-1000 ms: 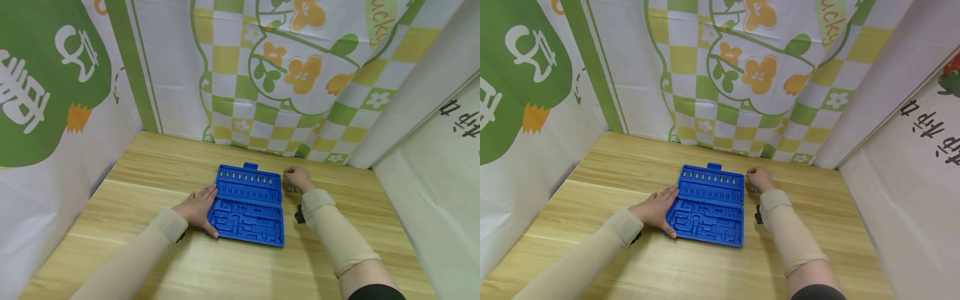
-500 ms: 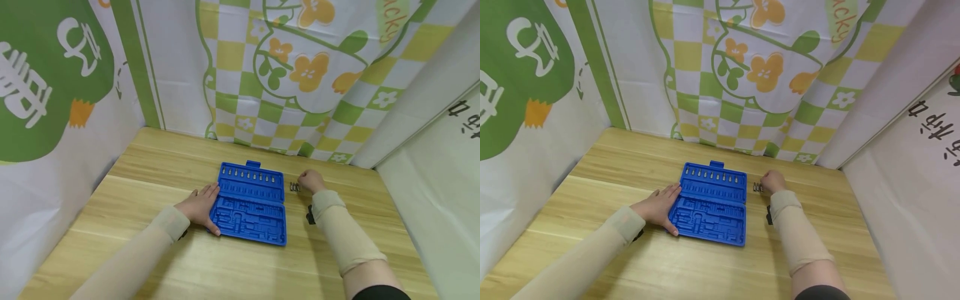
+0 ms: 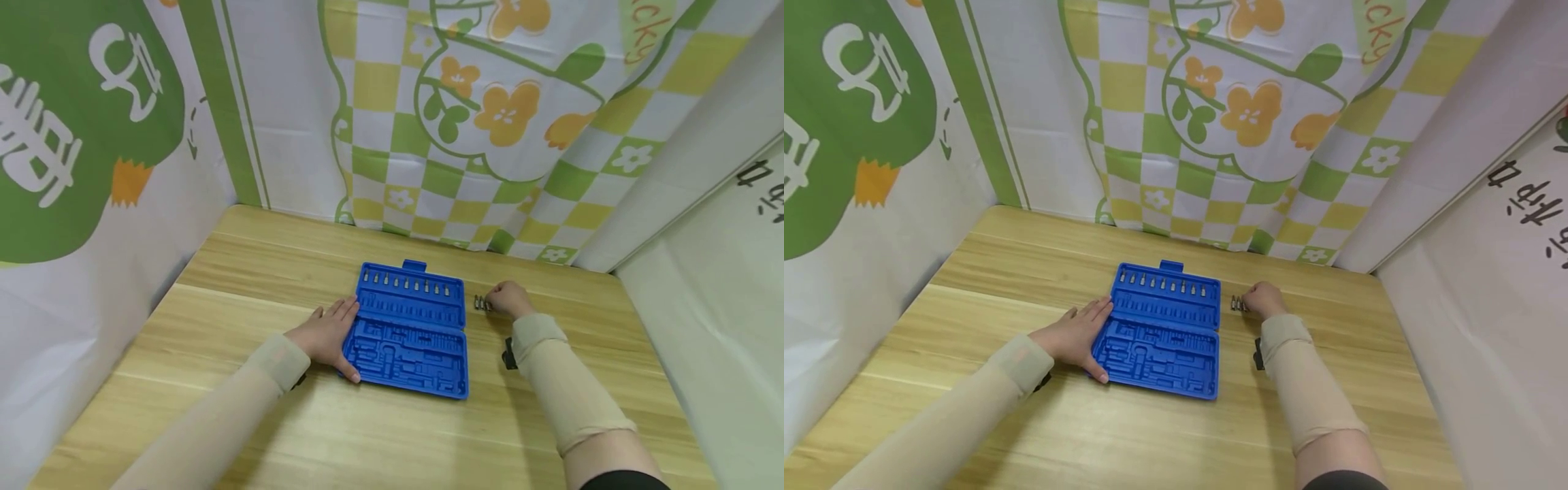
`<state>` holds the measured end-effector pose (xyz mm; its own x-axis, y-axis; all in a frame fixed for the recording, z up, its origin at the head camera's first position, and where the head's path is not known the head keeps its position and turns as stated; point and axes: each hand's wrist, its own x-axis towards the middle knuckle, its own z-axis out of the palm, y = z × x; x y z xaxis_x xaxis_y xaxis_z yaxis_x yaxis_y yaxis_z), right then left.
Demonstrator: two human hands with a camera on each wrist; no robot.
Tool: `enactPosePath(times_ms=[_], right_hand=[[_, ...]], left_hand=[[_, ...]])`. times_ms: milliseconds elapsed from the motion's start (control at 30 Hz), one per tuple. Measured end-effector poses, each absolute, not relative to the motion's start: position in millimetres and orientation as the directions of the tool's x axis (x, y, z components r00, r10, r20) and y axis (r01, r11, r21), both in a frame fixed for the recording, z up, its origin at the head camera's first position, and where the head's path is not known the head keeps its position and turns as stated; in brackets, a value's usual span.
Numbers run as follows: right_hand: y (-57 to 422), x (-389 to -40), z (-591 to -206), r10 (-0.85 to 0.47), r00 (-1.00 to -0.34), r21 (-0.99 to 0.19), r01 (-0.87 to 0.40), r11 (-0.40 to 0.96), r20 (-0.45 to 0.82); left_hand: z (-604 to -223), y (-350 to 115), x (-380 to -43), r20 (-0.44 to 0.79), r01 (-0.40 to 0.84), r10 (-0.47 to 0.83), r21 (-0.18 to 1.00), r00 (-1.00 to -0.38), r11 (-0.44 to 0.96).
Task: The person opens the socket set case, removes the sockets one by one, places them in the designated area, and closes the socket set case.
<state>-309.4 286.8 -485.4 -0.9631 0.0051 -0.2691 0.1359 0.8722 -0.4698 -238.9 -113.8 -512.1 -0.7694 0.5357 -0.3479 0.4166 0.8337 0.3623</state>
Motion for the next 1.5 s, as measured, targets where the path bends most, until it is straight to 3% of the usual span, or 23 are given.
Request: enactPosePath(times_ms=[500, 1200, 1500], right_hand=[[233, -323, -478, -0.035, -0.966, -0.585, 0.127, 0.801, -0.257], [202, -335, -487, 0.076, -0.956, -0.484, 0.211, 0.849, -0.282], [207, -342, -492, 0.111, -0.941, -0.660, 0.306, 0.686, -0.320]], left_hand=[[-513, -113, -239, -0.355, 0.414, 0.531, 0.357, -0.770, 0.838], [-513, -114, -237, -0.356, 0.414, 0.537, 0.366, -0.765, 0.833], [-510, -114, -239, -0.358, 0.418, 0.535, 0.354, -0.765, 0.836]])
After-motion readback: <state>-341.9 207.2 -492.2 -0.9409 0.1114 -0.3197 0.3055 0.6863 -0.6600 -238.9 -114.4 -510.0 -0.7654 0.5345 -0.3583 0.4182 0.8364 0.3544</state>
